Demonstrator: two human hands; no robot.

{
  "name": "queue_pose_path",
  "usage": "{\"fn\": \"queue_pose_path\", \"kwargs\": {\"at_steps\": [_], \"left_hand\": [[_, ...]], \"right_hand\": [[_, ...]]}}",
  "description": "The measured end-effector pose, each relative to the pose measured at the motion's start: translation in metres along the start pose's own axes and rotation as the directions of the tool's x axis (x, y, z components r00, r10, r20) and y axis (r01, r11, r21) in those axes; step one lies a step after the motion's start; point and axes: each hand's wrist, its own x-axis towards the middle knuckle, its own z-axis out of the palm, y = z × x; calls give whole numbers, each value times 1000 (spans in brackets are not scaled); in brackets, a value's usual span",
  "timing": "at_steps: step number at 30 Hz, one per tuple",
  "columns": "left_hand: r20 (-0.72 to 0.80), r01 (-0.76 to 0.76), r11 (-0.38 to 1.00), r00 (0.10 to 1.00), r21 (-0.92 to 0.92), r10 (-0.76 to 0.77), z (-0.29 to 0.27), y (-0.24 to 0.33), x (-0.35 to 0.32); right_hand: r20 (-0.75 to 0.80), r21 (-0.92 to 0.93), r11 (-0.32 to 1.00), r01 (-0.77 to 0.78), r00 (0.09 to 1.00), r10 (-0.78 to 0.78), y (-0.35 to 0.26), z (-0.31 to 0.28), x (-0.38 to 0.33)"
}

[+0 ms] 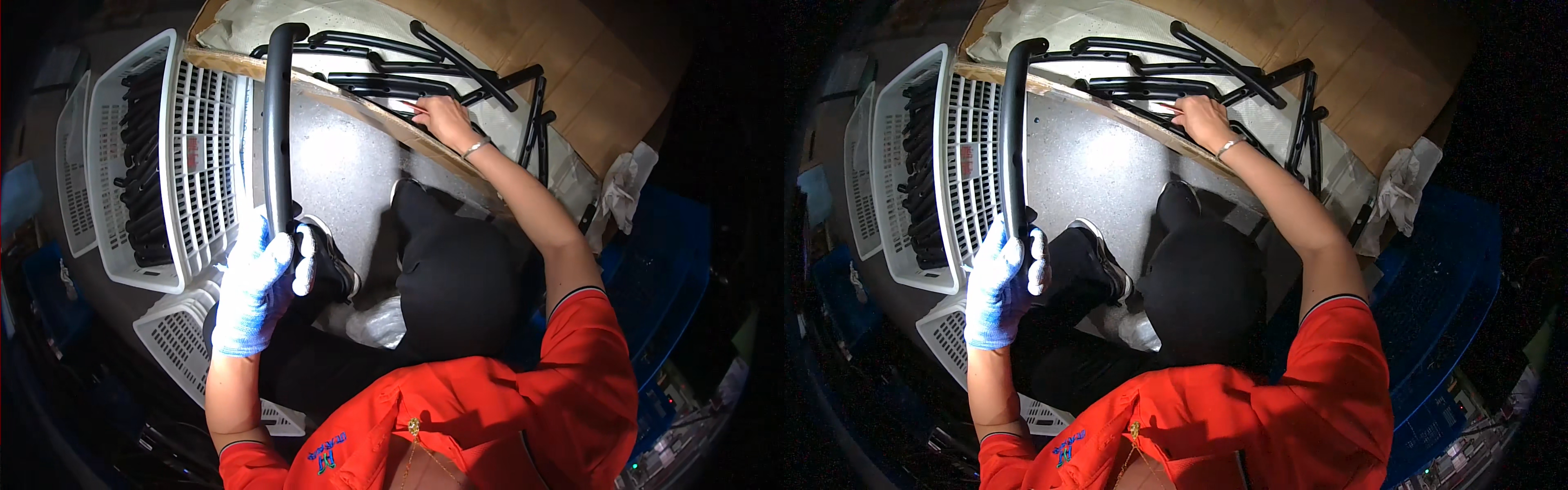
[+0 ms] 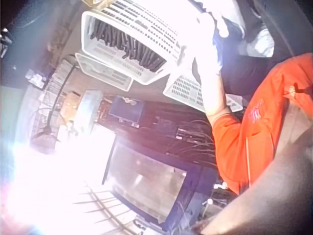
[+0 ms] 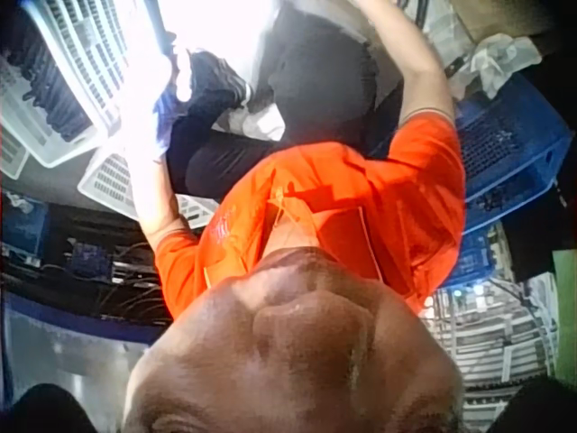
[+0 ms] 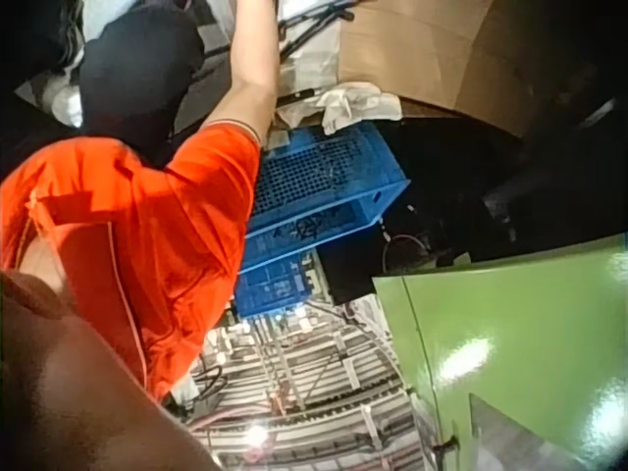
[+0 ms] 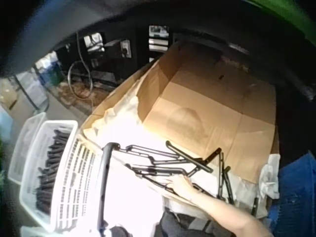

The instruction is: Manually attaching caps and components to the ends of plastic tubes at an assembly station using a small precision tool.

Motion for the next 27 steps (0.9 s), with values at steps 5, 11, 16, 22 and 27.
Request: {"fn": "queue_pose_path", "kwargs": {"at_steps": [5,11,16,22,27], "left_hand": [[-13,-27,1000,1000,-6,27,-3,-2,1],[-50,-94,996,994,-7,93,8,-1,1],[128,-110,993,985,-42,114,7,-4,-5],[201,-165,986,965,-37,169,-3,-10,-10],[37,-99,991,995,87,96,-5,-5,-27]], "right_hand": [[-44,-144,986,80,995,-88,-6,4,3],[26,-84,995,-53,998,56,7,-9,-11],[-360,-12,1000,6,933,-10,18,-70,-100],[-756,39,951,-305,613,228,48,-225,-322],[-764,-253,586,-770,531,367,124,-283,-479]]}}
